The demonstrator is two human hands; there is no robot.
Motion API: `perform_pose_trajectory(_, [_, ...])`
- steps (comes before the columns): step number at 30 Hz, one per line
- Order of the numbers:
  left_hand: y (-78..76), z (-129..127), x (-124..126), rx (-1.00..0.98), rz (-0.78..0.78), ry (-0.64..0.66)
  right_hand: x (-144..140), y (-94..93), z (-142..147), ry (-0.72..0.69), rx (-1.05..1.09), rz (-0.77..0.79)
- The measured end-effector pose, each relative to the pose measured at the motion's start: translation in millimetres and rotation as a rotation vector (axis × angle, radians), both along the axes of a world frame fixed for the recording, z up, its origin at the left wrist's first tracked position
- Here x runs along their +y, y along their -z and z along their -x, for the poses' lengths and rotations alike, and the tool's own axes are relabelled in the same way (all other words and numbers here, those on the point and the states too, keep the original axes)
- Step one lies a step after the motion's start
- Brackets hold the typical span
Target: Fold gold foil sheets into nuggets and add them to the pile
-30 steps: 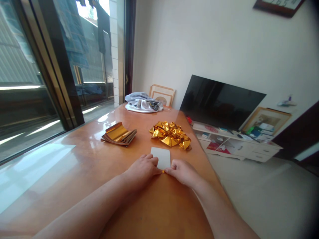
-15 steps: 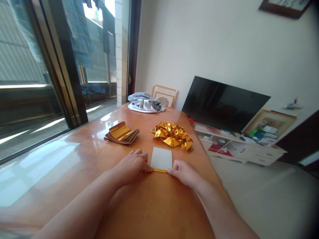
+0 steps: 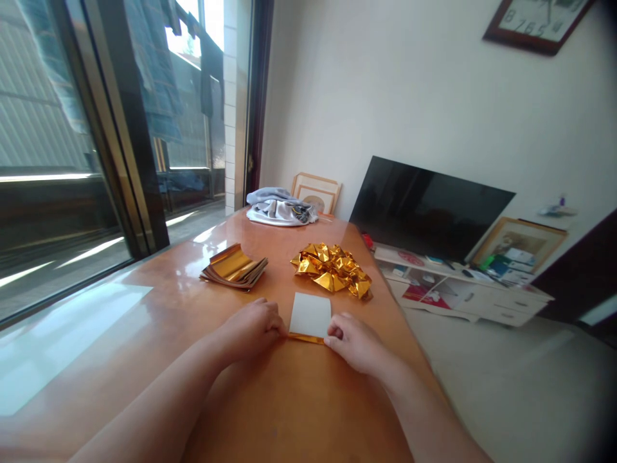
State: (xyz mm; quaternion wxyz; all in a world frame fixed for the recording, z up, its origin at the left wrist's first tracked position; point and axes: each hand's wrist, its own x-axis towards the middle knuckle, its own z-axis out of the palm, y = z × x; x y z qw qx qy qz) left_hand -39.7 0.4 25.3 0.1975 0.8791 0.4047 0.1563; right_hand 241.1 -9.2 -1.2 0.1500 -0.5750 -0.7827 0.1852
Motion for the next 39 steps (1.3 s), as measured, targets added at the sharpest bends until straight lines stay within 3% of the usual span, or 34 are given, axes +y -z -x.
perform_pose_trajectory(5, [9.9, -2, 6, -0.087, 0.036, -0.078, 2, 5.4, -4, -0.044, 0.095, 0.107])
perform_pose_trajectory(10, [18.1, -10, 11, -0.286, 0.166, -0.341, 3, 2.0, 5, 0.025, 0.395, 0.148])
perform_pose_trajectory(18, [11.0, -30, -1, -0.709, 0.457, -0.165, -8, -4.1, 30, -0.043, 0.737, 0.238])
perform_pose_trajectory(23, [14.7, -38, 0, -0.850, 0.405, -0.141, -11, 0.2, 37, -0.051, 0.719, 0.235])
perform_pose_trajectory(27, [18.7, -32, 2, -0.637, 0.117, -0.233, -10, -2.3, 35, -0.004, 0.608, 0.019])
perform_pose_trajectory(30, [14.0, -25, 0, -0.353, -0.194, -0.308, -13, -8.8, 34, 0.037, 0.472, -0.326])
perform_pose_trajectory(34, [3.3, -24, -6, -0.075, -0.473, -0.234, -21, -20.1, 36, 0.022, 0.281, -0.732])
perform_pose_trajectory(36, [-0.1, -28, -9, 0.026, -0.502, -0.181, -25, -24.5, 39, -0.015, 0.172, -0.761])
perform_pose_trajectory(39, [-0.8, -34, -11, 0.114, -0.462, -0.094, -28, -26.6, 40, -0.056, 0.007, -0.614])
